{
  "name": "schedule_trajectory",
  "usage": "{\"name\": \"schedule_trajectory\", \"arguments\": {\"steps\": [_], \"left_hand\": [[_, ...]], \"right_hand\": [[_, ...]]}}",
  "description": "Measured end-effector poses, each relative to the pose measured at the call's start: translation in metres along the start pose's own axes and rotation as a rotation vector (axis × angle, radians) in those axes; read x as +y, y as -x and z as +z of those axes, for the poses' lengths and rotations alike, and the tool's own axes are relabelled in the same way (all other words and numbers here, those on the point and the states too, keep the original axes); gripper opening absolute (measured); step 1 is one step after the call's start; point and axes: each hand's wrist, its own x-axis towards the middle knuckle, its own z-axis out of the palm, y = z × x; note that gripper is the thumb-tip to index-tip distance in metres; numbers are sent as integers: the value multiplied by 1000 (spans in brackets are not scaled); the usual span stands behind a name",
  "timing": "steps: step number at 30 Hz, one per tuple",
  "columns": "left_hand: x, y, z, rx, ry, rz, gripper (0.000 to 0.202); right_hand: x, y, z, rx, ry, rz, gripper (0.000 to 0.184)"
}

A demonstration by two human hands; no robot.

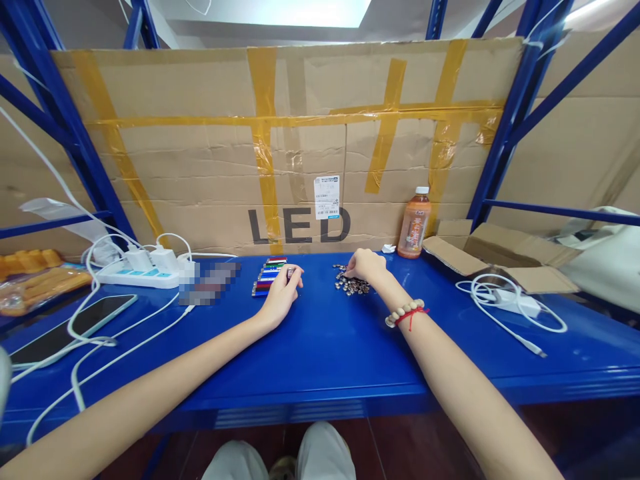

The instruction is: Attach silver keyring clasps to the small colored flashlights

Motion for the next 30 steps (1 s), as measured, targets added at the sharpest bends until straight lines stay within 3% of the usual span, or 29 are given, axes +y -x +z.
{"name": "schedule_trajectory", "arguments": {"steps": [3,5,8,11,20,26,30], "left_hand": [[-1,1,1,-60,17,52,25],[1,3,2,-109,15,112,25],[6,7,2,-185,-63,231,18],[7,7,2,-240,-118,265,13],[0,-4,3,-137,258,-173,24],[9,-2,5,-146,392,-252,43],[10,-2,5,-190,375,-262,59]], "right_hand": [[2,-5,-3,132,-131,-69,16],[-2,-8,-7,201,-357,-179,21],[-14,-7,-10,118,-781,-411,33],[-23,0,-9,0,-958,-573,40],[-5,25,11,-138,-986,-542,39],[4,32,13,-224,-664,-797,27],[4,38,11,-208,-532,-896,24]]}}
